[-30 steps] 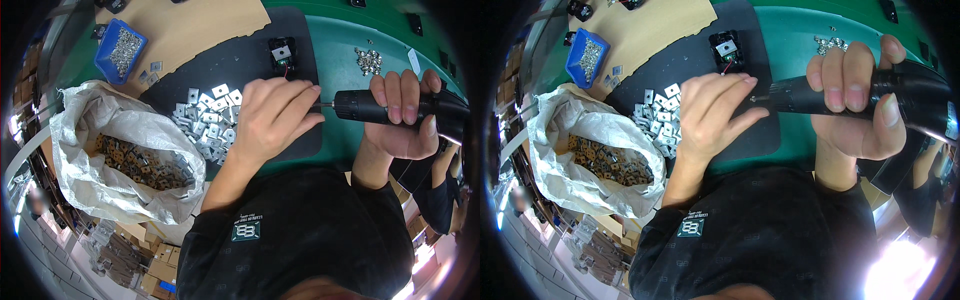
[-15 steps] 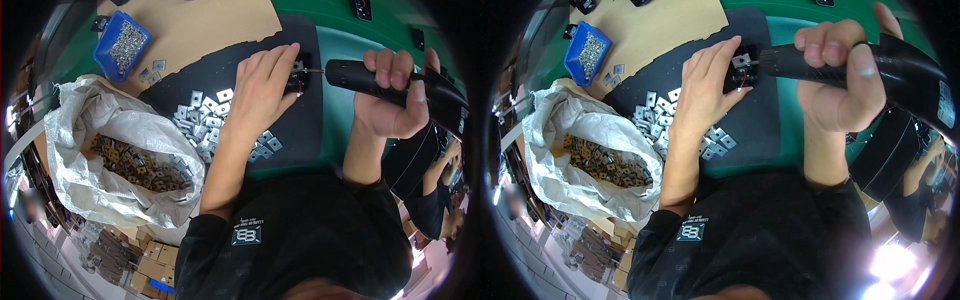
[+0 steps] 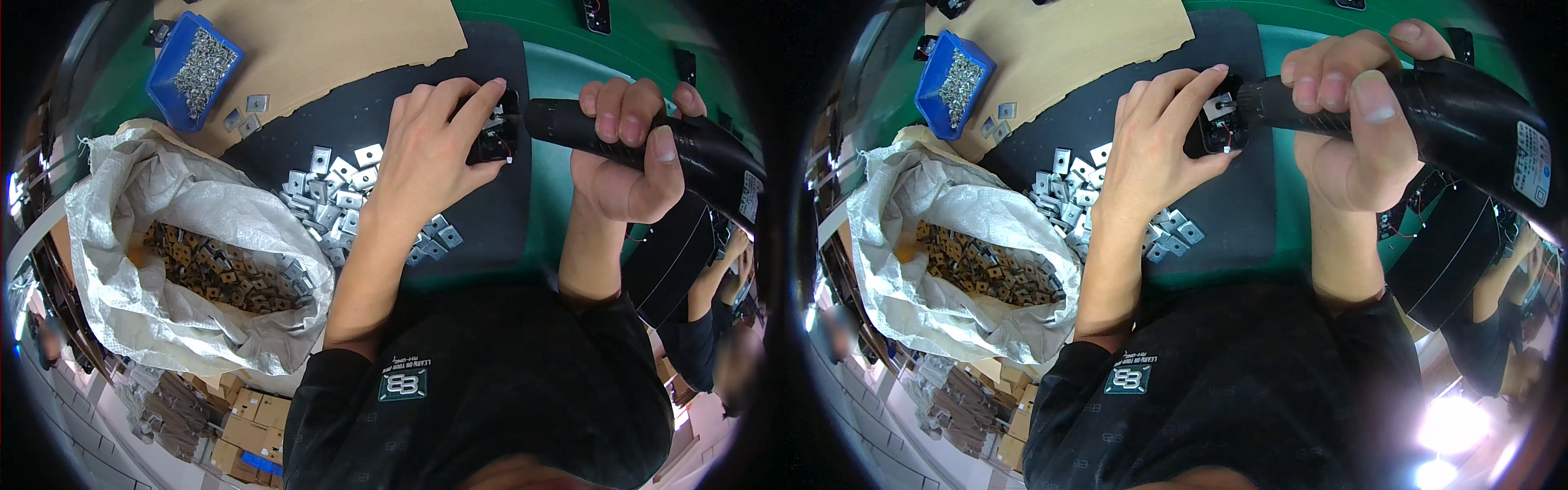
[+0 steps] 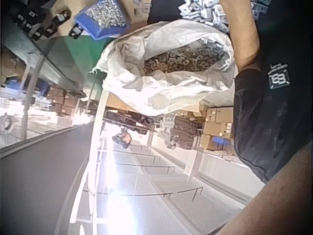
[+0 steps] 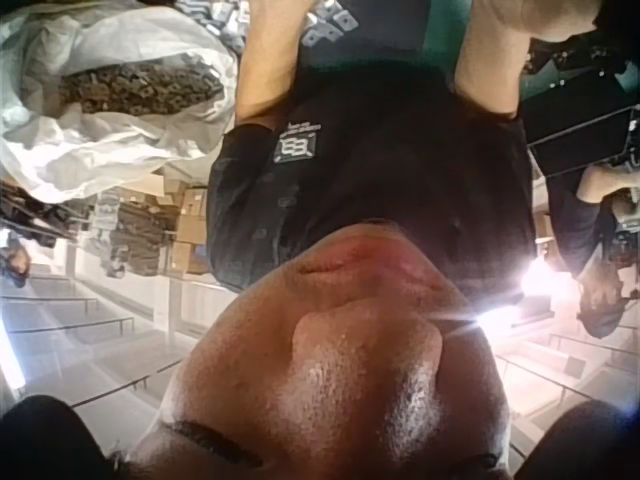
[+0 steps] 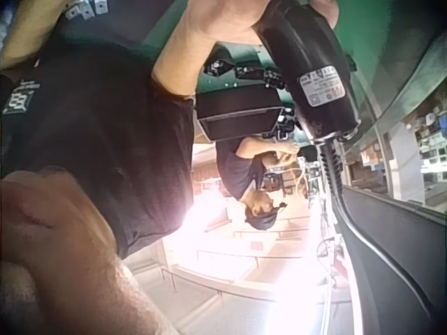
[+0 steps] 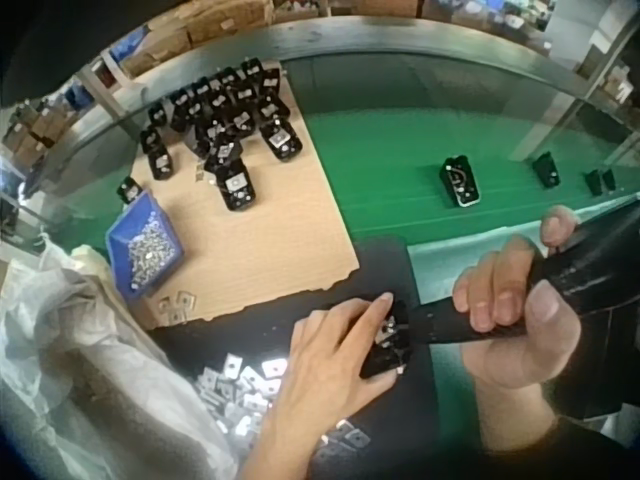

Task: The person is assembling electronic components by attaching square metal plates to plastic housings using an electric screwdriver.

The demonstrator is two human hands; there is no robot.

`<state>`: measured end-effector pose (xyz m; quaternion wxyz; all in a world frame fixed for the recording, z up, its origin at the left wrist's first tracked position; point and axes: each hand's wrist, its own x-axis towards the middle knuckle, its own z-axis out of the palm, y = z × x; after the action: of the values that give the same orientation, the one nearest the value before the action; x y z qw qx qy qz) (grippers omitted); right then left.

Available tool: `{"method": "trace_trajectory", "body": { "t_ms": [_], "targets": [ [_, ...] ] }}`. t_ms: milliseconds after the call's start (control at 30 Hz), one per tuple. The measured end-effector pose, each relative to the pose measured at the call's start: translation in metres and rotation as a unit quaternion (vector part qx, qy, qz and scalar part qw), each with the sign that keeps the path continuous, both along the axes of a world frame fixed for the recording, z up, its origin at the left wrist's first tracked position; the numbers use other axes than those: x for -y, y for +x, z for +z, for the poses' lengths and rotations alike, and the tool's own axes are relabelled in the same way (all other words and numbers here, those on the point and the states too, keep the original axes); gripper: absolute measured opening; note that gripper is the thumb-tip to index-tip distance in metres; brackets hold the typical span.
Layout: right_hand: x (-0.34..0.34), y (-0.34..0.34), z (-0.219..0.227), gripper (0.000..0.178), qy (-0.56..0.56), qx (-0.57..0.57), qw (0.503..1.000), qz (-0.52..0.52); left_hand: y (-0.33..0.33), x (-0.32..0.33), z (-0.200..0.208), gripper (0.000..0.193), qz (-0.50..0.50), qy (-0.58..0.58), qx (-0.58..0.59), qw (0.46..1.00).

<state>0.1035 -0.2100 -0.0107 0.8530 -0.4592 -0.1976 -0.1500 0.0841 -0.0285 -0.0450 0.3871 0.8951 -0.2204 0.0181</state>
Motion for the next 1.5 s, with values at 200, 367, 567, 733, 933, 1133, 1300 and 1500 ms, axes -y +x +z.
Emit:
{"method": "trace_trajectory", "body": {
  "t_ms": [200, 367, 567, 733, 933, 1133, 1300, 1500],
  "targets": [
    [-0.004, 0.003, -0.001, 0.038, 0.011, 0.006, 1.000, 0.003, 0.003, 0.003, 0.000, 0.071, -0.001, 0.002, 0.007, 1.000],
    [-0.017, 0.002, 0.002, 0.042, -0.042, 0.025, 0.999, -0.001, 0.006, 0.002, 0.001, 0.065, 0.005, -0.006, 0.006, 1.000],
    [-0.026, -0.003, 0.001, 0.045, -0.019, 0.025, 0.999, -0.022, 0.004, 0.000, 0.008, 0.066, 0.012, 0.004, 0.006, 1.000],
    [-0.004, -0.013, 0.002, 0.054, -0.038, 0.034, 0.999, -0.009, 0.004, 0.001, 0.014, 0.070, -0.007, 0.024, 0.007, 1.000],
    [0.053, -0.049, -0.011, 0.049, 0.039, -0.068, 0.992, -0.096, -0.005, -0.017, 0.030, 0.072, 0.051, 0.076, 0.028, 0.995],
    [0.068, -0.063, -0.031, 0.043, -0.075, -0.064, 0.970, -0.223, 0.051, -0.047, 0.076, 0.065, 0.210, 0.132, 0.169, 0.954],
    [0.063, -0.060, -0.031, 0.040, -0.117, -0.023, 0.973, -0.196, 0.120, -0.089, 0.088, 0.069, 0.310, 0.226, 0.164, 0.909],
    [0.062, -0.061, -0.028, 0.042, -0.103, -0.032, 0.976, -0.190, 0.179, -0.134, 0.058, 0.074, 0.346, 0.320, 0.001, 0.882]
  ]
}}
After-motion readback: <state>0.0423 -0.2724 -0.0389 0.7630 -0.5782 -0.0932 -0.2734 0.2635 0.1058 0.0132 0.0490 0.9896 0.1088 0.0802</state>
